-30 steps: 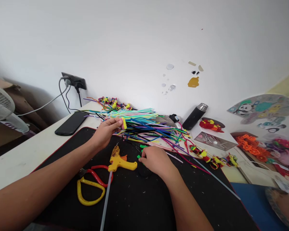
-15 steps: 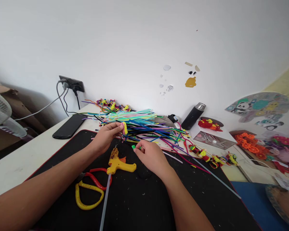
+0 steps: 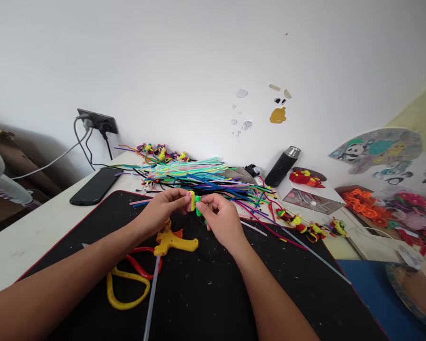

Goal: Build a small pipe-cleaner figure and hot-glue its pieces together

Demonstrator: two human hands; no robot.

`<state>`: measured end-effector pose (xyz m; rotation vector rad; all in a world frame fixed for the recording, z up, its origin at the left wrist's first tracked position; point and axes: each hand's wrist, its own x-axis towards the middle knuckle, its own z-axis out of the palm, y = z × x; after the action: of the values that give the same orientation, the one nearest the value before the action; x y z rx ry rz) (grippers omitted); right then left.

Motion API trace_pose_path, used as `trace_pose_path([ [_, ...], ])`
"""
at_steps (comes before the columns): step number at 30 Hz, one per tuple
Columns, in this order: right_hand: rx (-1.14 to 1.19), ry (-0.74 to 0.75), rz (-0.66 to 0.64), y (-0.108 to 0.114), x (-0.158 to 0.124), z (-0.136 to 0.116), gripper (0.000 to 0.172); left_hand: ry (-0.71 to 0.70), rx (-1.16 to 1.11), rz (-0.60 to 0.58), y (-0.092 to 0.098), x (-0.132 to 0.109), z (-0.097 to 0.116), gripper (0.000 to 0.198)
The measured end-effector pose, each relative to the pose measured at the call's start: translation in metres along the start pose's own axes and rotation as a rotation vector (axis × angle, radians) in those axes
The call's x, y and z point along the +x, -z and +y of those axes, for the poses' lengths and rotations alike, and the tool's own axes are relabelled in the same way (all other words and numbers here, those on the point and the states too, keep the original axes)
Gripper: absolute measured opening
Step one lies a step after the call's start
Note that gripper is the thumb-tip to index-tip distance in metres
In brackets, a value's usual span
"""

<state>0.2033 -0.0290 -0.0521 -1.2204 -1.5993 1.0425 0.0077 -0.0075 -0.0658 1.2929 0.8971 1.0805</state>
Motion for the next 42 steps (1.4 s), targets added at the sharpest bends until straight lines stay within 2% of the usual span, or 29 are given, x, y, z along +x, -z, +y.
trace_pose_path([
  [25,-0.013,0.006,0.005,-0.0019,-0.0005,0.0033,0.025,0.042,-0.094,-0.014,-0.008,-0.0041,0.0,0.034],
  [42,-0.021,-0.03,-0.018,-0.0001,0.0009,0.0022,0.033,0.031,-0.063,-0.019,-0.0097,-0.006,0.003,0.033],
])
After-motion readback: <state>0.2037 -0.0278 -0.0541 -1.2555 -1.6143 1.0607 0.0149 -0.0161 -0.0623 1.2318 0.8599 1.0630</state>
